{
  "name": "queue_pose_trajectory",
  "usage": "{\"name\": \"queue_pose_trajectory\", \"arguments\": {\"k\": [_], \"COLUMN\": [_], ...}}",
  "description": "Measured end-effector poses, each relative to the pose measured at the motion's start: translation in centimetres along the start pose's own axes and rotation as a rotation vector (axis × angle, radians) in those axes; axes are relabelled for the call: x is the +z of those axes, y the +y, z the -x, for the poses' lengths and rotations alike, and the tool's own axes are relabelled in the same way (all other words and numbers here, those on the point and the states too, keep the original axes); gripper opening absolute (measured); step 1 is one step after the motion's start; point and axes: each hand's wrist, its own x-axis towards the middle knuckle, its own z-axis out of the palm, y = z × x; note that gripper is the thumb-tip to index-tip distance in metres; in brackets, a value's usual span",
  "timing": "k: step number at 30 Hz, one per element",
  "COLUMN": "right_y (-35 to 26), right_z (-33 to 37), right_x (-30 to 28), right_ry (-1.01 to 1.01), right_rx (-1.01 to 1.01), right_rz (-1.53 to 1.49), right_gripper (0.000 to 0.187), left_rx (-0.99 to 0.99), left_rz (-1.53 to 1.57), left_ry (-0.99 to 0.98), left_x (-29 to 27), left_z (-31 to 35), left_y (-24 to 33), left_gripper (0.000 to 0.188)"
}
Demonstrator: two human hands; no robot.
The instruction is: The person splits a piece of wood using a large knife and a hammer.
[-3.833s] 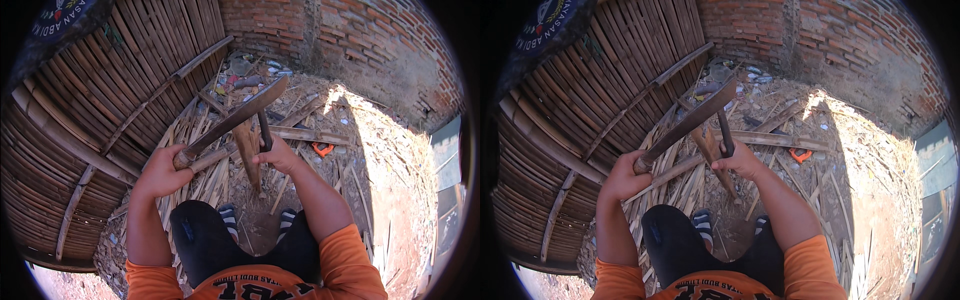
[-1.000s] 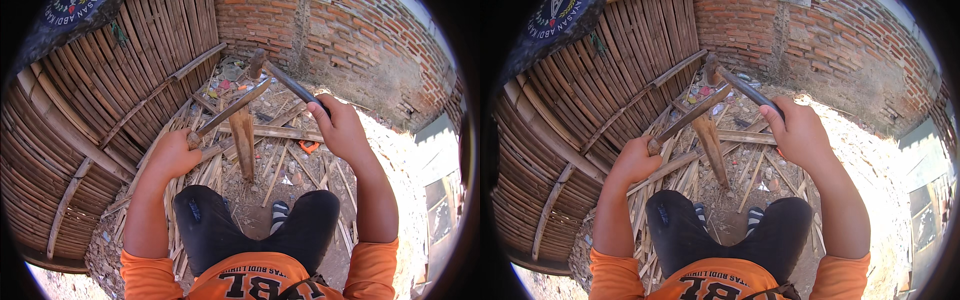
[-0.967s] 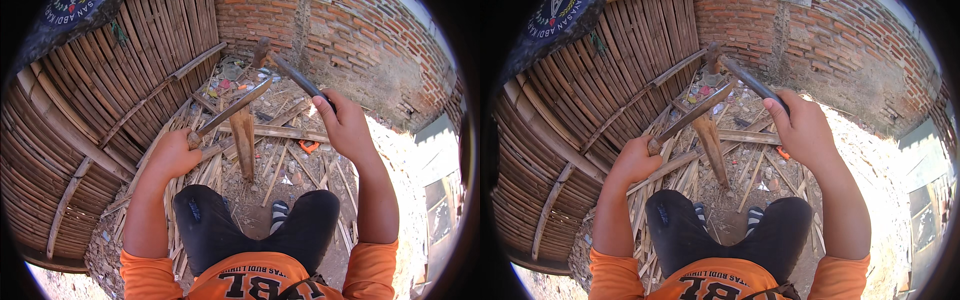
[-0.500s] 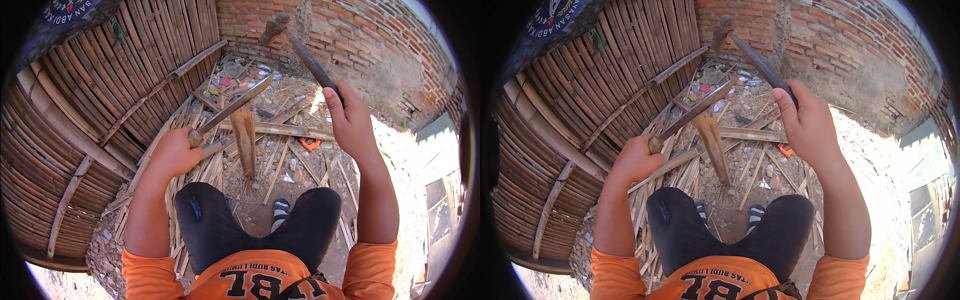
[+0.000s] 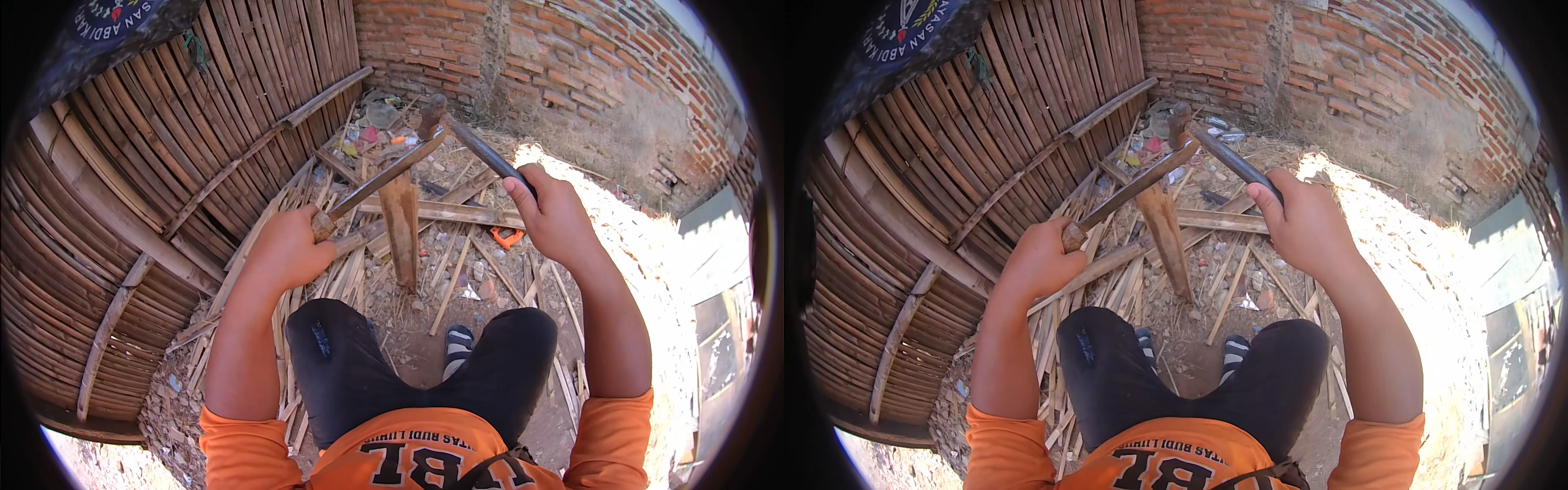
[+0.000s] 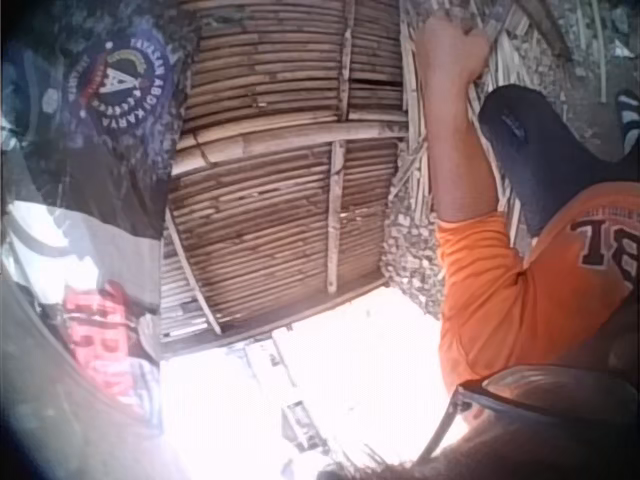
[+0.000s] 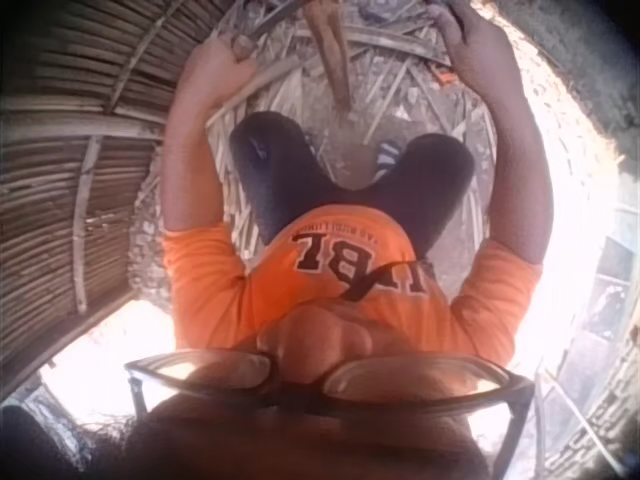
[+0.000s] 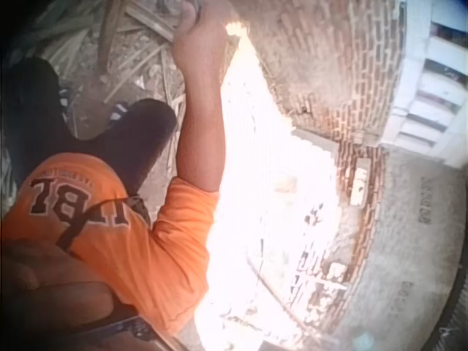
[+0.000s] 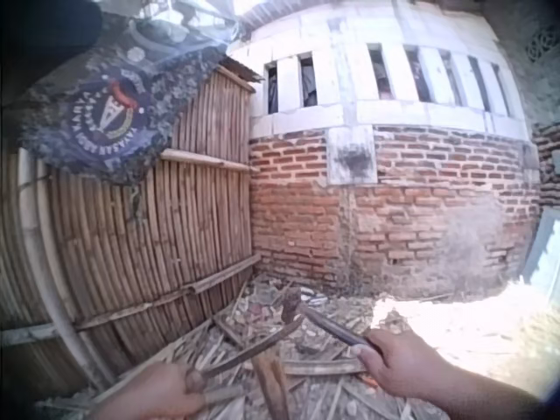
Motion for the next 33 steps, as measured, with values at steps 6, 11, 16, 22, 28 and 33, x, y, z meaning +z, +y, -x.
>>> {"name": "queue_pose_trajectory", "arguments": {"k": [6, 11, 16, 22, 28, 33], "right_y": [-0.7, -0.4, 0.6, 0.1, 1.0, 0.3], "right_z": [-0.1, 0.3, 2.1, 1.5, 2.1, 2.2], "right_x": [-2.2, -2.6, 0.9, -1.3, 0.7, -0.5], "right_ry": [0.176, 0.302, 0.051, 0.254, 0.015, 0.189], "right_rx": [-0.011, -0.109, -0.034, -0.053, 0.039, -0.016], "right_rz": [-0.107, -0.285, -0.003, -0.179, 0.036, -0.15], "right_gripper": [0.044, 0.044, 0.041, 0.04, 0.042, 0.04], "left_rx": [0.09, 0.256, 0.234, 0.141, 0.127, 0.049], "left_rz": [0.065, 0.101, 0.013, -0.139, -0.173, -0.189], "left_ry": [0.008, 0.135, 0.222, 0.161, 0.153, 0.113], "left_x": [-0.6, 0.3, 1.2, 1.3, 1.2, 1.4], "left_z": [1.0, 2.2, 2.9, 2.5, 2.3, 2.6], "left_y": [-0.8, -1.4, -0.6, -0.2, 0.1, 1.0], "left_gripper": [0.05, 0.049, 0.047, 0.033, 0.027, 0.029]}}
